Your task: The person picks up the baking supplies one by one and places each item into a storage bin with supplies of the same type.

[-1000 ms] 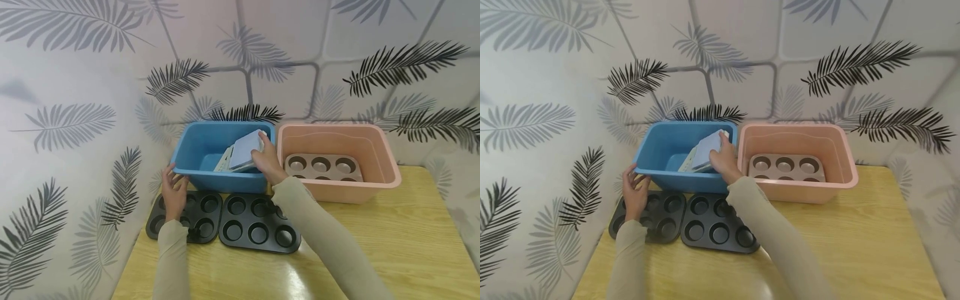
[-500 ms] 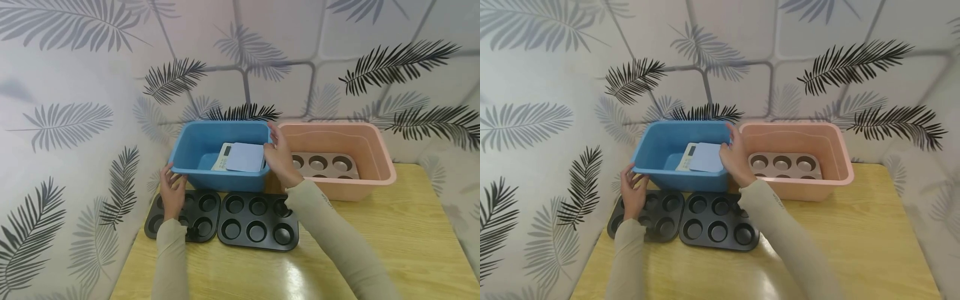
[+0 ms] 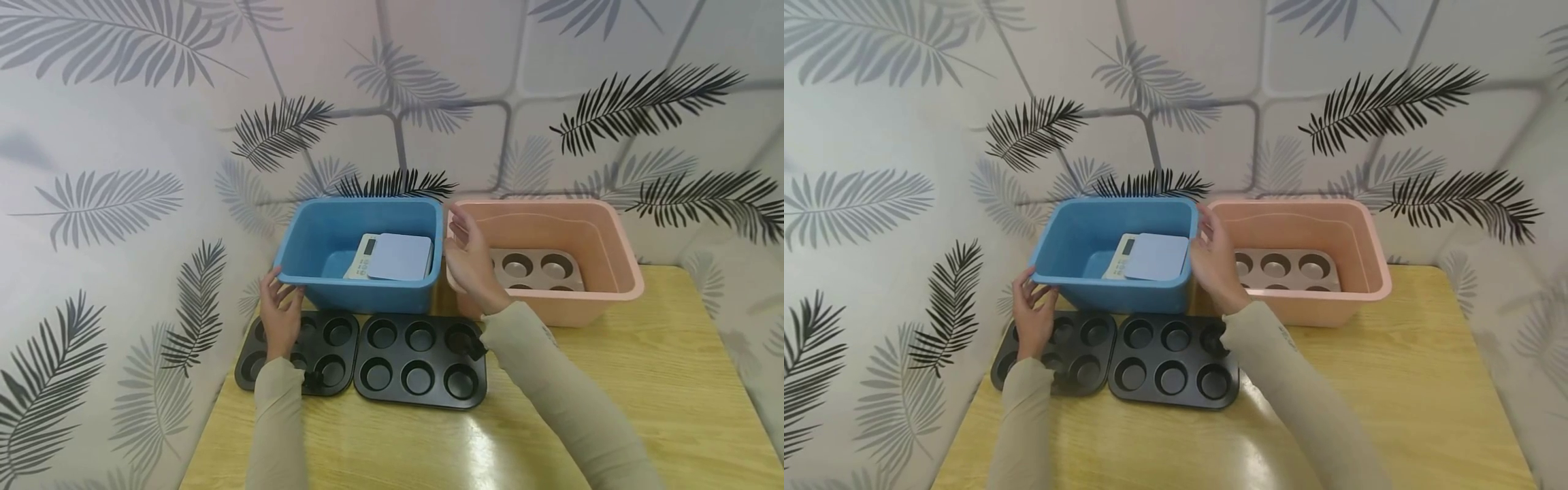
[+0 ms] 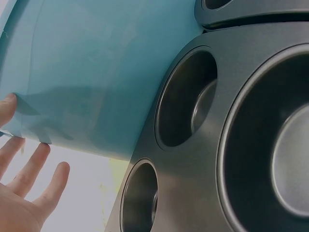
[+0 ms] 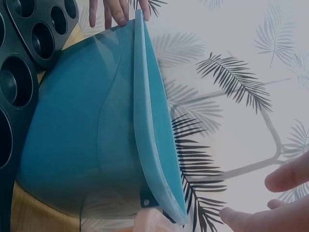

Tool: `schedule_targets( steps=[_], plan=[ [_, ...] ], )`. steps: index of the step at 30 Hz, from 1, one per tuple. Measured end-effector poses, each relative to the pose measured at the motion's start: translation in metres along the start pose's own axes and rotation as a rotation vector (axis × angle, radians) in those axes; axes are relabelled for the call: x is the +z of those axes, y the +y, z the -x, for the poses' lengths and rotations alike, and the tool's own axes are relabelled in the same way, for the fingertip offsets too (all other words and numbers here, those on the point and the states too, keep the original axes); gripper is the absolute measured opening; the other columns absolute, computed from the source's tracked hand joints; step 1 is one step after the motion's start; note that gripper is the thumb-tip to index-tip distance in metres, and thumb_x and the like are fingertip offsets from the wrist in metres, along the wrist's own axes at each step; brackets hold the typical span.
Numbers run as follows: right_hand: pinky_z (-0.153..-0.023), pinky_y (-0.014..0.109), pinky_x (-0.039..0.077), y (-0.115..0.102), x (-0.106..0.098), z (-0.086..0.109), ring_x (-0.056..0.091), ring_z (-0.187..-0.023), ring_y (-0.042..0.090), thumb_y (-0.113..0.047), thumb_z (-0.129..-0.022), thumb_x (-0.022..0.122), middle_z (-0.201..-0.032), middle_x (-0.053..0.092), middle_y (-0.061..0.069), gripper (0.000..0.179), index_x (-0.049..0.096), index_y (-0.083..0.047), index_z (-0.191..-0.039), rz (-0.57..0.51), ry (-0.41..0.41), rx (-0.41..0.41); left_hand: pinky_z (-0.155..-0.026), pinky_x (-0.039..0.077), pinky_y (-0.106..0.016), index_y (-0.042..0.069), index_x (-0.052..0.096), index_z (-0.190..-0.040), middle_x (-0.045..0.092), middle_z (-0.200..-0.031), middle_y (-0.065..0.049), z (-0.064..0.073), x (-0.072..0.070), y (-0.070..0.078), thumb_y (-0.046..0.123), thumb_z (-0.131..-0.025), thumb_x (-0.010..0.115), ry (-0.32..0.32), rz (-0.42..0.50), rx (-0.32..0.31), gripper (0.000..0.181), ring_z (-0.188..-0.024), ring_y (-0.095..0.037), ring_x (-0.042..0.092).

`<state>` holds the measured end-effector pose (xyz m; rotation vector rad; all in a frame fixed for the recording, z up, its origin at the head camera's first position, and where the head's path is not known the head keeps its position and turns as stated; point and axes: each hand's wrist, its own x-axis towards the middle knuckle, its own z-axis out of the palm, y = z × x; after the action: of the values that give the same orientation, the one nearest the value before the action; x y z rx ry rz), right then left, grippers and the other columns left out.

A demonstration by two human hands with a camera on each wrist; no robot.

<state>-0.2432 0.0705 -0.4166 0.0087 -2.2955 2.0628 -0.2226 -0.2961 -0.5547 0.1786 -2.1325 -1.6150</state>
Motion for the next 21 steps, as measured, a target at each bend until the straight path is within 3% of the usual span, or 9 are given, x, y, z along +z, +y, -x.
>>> schedule_targets(
  steps=[7,13,18,21],
  plan=[
    [-0.135,0.051,0.032,0.003,-0.013,0.003,0.038,-0.164,0.03,-0.016,-0.109,0.053,-0.175,0.038,0.014,0.065,0.035,-0.018,-0.171,0.041,-0.007,0.014,-0.112,0.049,-0.07,0.023,0.046,-0.162,0.056,-0.161,-0.017,0.0,0.0,0.0,0.021,-0.105,0.076,-0.001,0.001,-0.016,0.064,-0.138,-0.042,0.063],
    [-0.132,0.052,0.036,0.002,-0.027,0.009,0.042,-0.162,0.031,-0.017,-0.111,0.056,-0.173,0.041,0.017,0.065,0.035,-0.017,-0.172,0.041,-0.022,0.017,-0.114,0.047,-0.071,0.021,0.045,-0.163,0.055,-0.162,-0.021,-0.001,0.003,0.002,0.017,-0.106,0.075,0.004,0.019,-0.045,0.065,-0.14,-0.046,0.061],
    [-0.132,0.054,0.036,-0.002,-0.035,0.014,0.044,-0.161,0.031,-0.017,-0.112,0.057,-0.171,0.043,0.018,0.065,0.034,-0.018,-0.172,0.059,-0.032,0.025,-0.117,0.044,-0.072,0.012,0.043,-0.164,0.051,-0.164,-0.026,0.007,0.006,0.027,0.011,-0.106,0.072,-0.004,0.029,-0.075,0.064,-0.143,-0.05,0.058],
    [-0.131,0.054,0.038,-0.005,-0.039,0.017,0.043,-0.162,0.031,-0.015,-0.111,0.057,-0.171,0.042,0.018,0.066,0.034,-0.015,-0.172,0.044,-0.038,0.028,-0.117,0.044,-0.071,0.015,0.043,-0.164,0.051,-0.164,-0.024,0.006,0.005,0.024,0.012,-0.106,0.072,-0.001,0.026,-0.077,0.065,-0.143,-0.049,0.058]
  ],
)
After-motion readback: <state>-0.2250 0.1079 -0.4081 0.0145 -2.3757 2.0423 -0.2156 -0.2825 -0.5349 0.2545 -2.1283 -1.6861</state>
